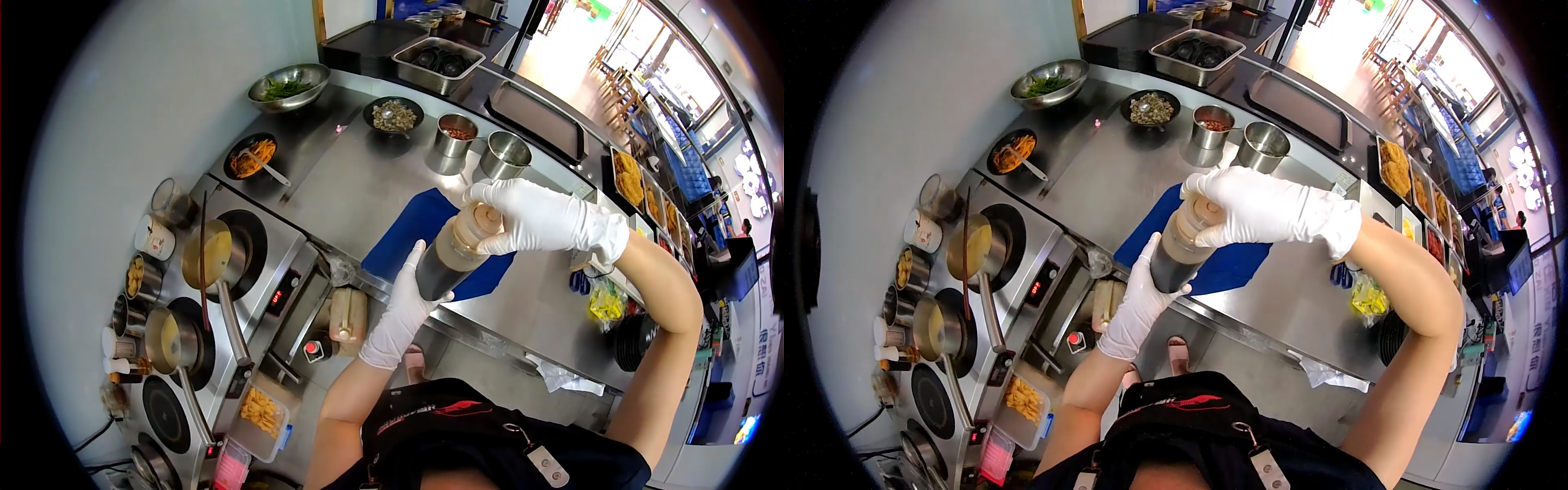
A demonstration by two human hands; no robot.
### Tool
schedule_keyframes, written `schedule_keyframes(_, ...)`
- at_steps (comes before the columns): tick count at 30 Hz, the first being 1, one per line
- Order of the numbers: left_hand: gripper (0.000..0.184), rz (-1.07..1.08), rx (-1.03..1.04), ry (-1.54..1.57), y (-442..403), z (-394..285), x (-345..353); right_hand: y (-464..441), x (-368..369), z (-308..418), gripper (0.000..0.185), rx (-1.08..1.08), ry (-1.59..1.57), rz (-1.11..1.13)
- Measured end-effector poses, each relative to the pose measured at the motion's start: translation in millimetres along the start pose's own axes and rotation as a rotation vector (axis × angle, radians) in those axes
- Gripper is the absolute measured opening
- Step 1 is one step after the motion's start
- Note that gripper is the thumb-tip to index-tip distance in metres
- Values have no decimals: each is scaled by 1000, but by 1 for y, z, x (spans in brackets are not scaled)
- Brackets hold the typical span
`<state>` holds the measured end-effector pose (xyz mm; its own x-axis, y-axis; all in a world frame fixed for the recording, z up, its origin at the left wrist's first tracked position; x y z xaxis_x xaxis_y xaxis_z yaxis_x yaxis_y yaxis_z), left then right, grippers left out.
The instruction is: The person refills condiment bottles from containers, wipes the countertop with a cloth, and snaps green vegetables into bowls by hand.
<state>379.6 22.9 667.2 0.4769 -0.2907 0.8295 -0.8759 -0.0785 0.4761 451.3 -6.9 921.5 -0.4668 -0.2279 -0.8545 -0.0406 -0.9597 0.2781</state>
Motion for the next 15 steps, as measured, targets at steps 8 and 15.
schedule_keyframes(8, 37, -25, -9, 7, 3, -5, 5, -3, 1, 3, 60, -199, 23, 18)
schedule_keyframes(15, 50, 10, 39, 16, -3, -5, -1, -10, 0, 3, 64, -95, 138, 21)
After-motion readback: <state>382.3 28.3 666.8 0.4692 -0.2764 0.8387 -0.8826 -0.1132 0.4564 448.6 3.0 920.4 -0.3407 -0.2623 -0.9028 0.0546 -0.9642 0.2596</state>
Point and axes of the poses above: each hand's wrist, its own y-axis away from the middle knuckle, its own x-axis out of the palm, z = x × y, the point moved 8 cm from there along -y, towards the middle knuckle, and after that the axes turned 5 degrees about z, right-handed, at the moved point
